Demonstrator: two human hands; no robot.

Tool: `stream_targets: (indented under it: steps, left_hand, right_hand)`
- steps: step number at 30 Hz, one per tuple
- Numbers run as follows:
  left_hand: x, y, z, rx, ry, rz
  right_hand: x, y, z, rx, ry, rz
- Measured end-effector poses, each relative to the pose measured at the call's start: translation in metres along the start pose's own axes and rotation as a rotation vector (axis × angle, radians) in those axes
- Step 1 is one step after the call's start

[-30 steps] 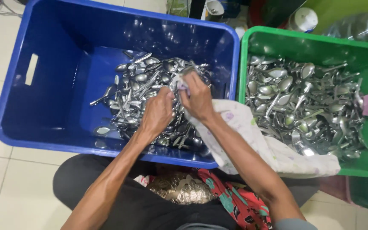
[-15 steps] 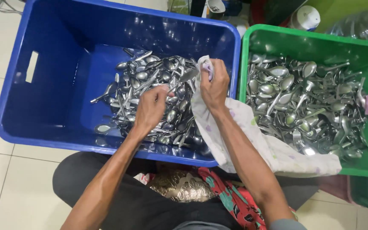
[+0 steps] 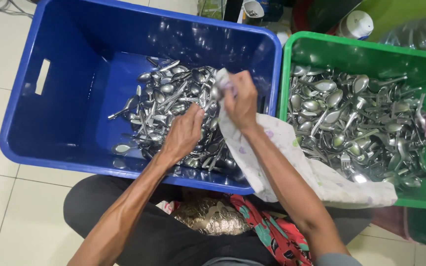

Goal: The person wipes spoons one at a time with a cloth, picking them from a blue bin and placing them into a green bin.

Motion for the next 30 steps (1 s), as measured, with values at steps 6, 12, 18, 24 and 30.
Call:
stream_targets:
  steps: [6,12,18,24,30]
  left_hand:
    - [-0.011,0.002,-0.001,0.037,-0.074,0.161]
    - [-0.008,-0.003,0.007,0.077,-0.103,0.368]
    - [0.002,-0.012,0.004,0.031,-0.218,0.481]
    - [-0.006,-0.015,0.002,-0.017,-0.424,0.831]
    - [0.013,-0.011,0.000,-0.065,-0.126,0.070]
  right_hand:
    - [0.019,0.003,-0.005,0.060,0.072,-0.018]
    - [0.012,-0.006,-0.008,0.055,0.108,-0.075]
    - [-0.024,-0.004,-0.006,0.056,-0.207,0.110]
    - [-0.044,-0.016,-0.013,0.128,-0.122,0.063]
    - [-0.006,0.001,-0.005,0.086,-0.220,0.165]
Point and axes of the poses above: each hand's wrist, its own z-axis towards the middle knuckle, its own y-axis out of the back of the hand, x = y × z, the point moved 7 cm from there along z, towards the middle knuckle, and after that the axes turned 1 degree about -y, right-handed, at the moved point
